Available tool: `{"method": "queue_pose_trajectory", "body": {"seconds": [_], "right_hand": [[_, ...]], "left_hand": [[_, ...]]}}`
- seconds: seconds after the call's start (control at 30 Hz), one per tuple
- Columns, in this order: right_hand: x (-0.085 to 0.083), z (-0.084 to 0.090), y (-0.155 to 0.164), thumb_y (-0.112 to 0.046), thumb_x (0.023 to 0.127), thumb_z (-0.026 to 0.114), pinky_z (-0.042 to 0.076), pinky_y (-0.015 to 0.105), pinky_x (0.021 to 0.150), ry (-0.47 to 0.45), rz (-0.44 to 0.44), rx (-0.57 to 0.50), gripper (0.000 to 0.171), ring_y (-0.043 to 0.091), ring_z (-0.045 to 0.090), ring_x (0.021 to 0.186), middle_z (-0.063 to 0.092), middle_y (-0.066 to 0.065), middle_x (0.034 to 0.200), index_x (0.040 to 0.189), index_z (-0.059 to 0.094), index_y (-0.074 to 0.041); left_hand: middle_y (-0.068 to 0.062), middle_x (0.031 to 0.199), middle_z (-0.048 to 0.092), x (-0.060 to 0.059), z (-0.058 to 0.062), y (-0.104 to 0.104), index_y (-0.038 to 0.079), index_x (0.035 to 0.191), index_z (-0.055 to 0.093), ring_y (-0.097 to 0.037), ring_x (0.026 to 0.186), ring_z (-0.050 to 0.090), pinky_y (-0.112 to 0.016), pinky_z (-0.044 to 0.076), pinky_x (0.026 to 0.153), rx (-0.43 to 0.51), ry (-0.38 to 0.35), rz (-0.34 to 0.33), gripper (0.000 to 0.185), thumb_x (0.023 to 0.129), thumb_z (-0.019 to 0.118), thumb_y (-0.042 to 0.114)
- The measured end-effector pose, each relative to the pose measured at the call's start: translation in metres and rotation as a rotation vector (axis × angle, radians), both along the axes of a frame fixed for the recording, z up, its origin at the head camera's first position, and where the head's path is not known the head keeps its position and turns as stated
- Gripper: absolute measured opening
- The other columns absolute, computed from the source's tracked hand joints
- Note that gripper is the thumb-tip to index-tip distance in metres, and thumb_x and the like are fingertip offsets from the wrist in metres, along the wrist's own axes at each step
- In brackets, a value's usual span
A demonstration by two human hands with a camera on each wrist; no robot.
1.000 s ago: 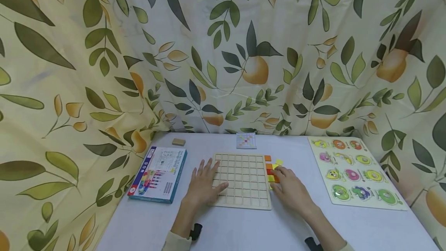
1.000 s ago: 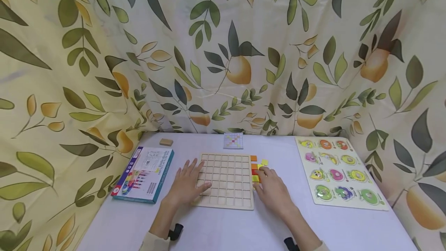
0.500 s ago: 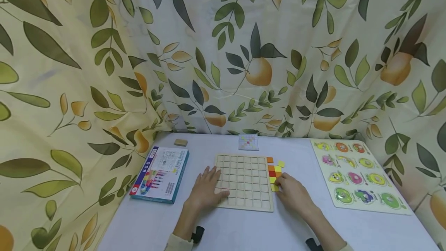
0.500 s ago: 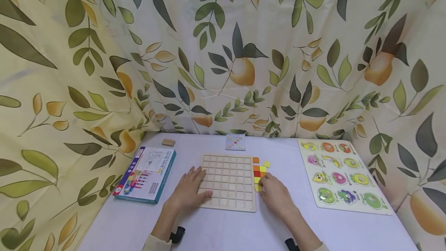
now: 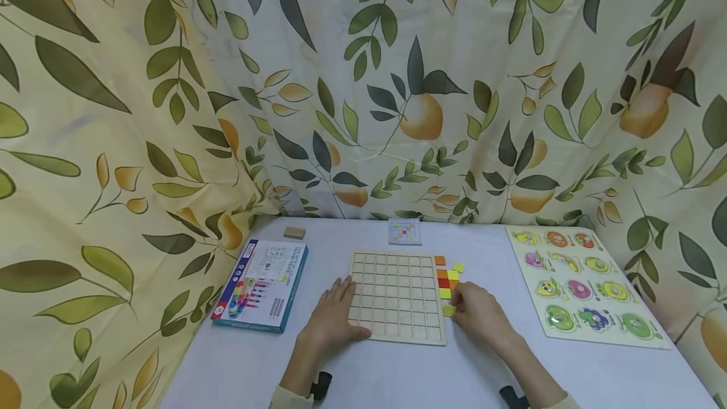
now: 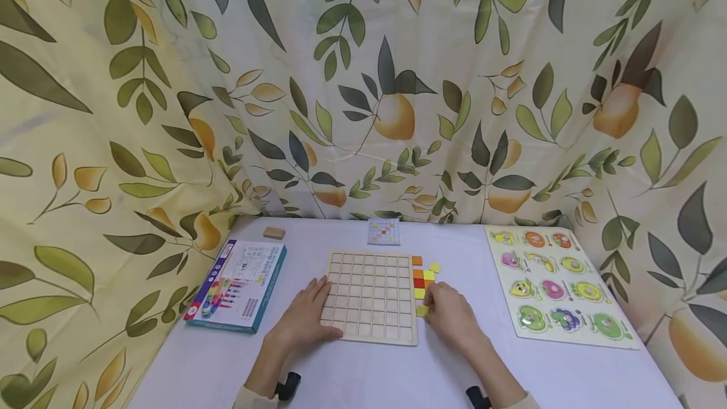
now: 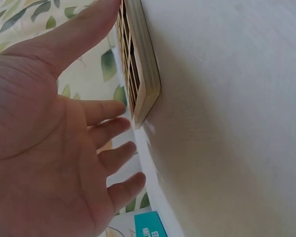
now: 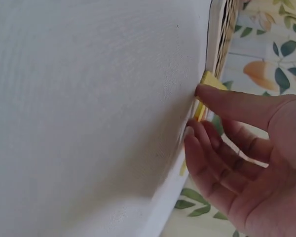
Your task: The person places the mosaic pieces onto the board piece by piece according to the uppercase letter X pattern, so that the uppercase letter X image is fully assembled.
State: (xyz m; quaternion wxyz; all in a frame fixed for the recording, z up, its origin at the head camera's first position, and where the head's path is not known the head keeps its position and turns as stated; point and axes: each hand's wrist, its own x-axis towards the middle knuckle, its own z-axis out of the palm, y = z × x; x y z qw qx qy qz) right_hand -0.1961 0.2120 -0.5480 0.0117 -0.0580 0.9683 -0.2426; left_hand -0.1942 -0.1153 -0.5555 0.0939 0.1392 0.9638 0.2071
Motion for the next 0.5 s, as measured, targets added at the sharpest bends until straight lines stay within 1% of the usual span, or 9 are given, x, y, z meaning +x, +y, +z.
{"method": "queue_pose_trajectory", "body": {"seconds": [0.13, 0.23, 0.33, 0.5], "right_hand": [[-0.001, -0.002, 0.003, -0.007, 0.075, 0.082, 0.045, 0.023, 0.056, 0.002, -0.004, -0.052, 0.022, 0.014, 0.050, 0.066, 0.055, -0.005, 0.070, 0.079, 0.062, -0.015], [-0.003, -0.001, 0.005, -0.011, 0.075, 0.083, 0.047, 0.022, 0.059, 0.019, 0.006, -0.086, 0.020, 0.012, 0.052, 0.066, 0.058, -0.008, 0.069, 0.078, 0.064, -0.017], [-0.005, 0.002, 0.007, -0.012, 0.076, 0.083, 0.049, 0.023, 0.061, 0.045, 0.002, -0.120, 0.017, 0.010, 0.055, 0.067, 0.061, -0.009, 0.071, 0.080, 0.067, -0.018], [-0.007, 0.011, 0.006, -0.014, 0.077, 0.083, 0.051, 0.024, 0.062, 0.044, -0.016, -0.218, 0.014, 0.009, 0.060, 0.068, 0.066, -0.007, 0.075, 0.084, 0.072, -0.017]], "left_hand": [[-0.010, 0.162, 0.020, 0.001, 0.001, -0.002, 0.005, 0.154, 0.027, -0.030, 0.150, 0.013, -0.050, 0.015, 0.121, -0.002, -0.015, -0.001, 0.118, 0.065, 0.083, 0.059], [-0.010, 0.162, 0.019, 0.001, 0.001, -0.002, 0.004, 0.154, 0.026, -0.030, 0.150, 0.013, -0.049, 0.016, 0.121, -0.005, -0.027, -0.004, 0.121, 0.063, 0.084, 0.059], [-0.010, 0.162, 0.019, 0.001, 0.001, -0.002, 0.004, 0.154, 0.025, -0.029, 0.150, 0.013, -0.048, 0.016, 0.121, -0.004, -0.031, -0.006, 0.123, 0.062, 0.084, 0.059], [-0.015, 0.161, 0.020, 0.002, 0.002, -0.001, -0.001, 0.153, 0.024, -0.032, 0.149, 0.015, -0.050, 0.017, 0.120, 0.019, -0.022, -0.007, 0.123, 0.063, 0.083, 0.060]]}}
